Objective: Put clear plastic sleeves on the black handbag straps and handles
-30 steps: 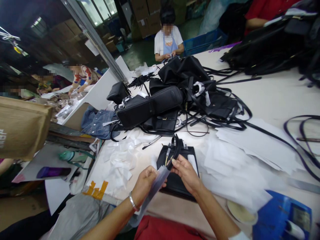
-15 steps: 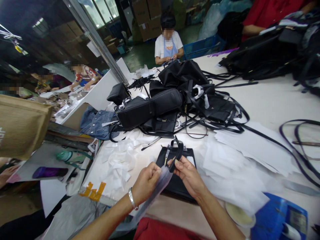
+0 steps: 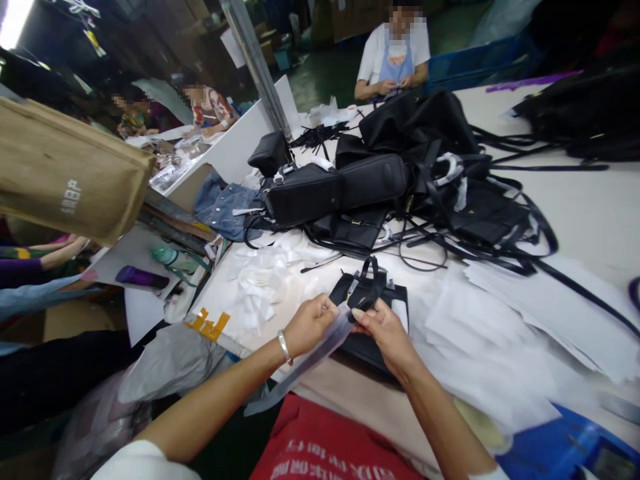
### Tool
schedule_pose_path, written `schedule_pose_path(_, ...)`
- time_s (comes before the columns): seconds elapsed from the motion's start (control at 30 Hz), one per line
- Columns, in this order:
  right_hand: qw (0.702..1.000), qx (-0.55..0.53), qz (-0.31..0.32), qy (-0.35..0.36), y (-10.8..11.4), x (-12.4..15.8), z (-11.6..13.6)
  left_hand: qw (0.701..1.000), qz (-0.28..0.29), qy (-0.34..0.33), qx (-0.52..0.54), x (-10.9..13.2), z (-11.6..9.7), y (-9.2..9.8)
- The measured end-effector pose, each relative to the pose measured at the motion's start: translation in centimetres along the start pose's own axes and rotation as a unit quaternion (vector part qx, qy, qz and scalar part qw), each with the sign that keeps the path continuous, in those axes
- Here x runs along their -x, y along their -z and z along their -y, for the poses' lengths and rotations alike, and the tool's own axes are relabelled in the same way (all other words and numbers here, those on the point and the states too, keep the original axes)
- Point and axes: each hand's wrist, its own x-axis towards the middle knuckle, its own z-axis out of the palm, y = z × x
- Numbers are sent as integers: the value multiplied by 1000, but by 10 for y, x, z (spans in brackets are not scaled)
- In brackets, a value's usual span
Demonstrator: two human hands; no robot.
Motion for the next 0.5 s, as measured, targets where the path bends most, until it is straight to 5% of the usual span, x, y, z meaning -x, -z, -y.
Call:
schedule_pose_path(0.23, 999, -26, -36, 10, -5, -1, -1, 992, 92, 6, 82, 3, 1, 20)
schedule_pose_path(0.5, 997, -27, -68, 22, 11, -3, -9, 980, 174, 84, 39, 40, 52, 67)
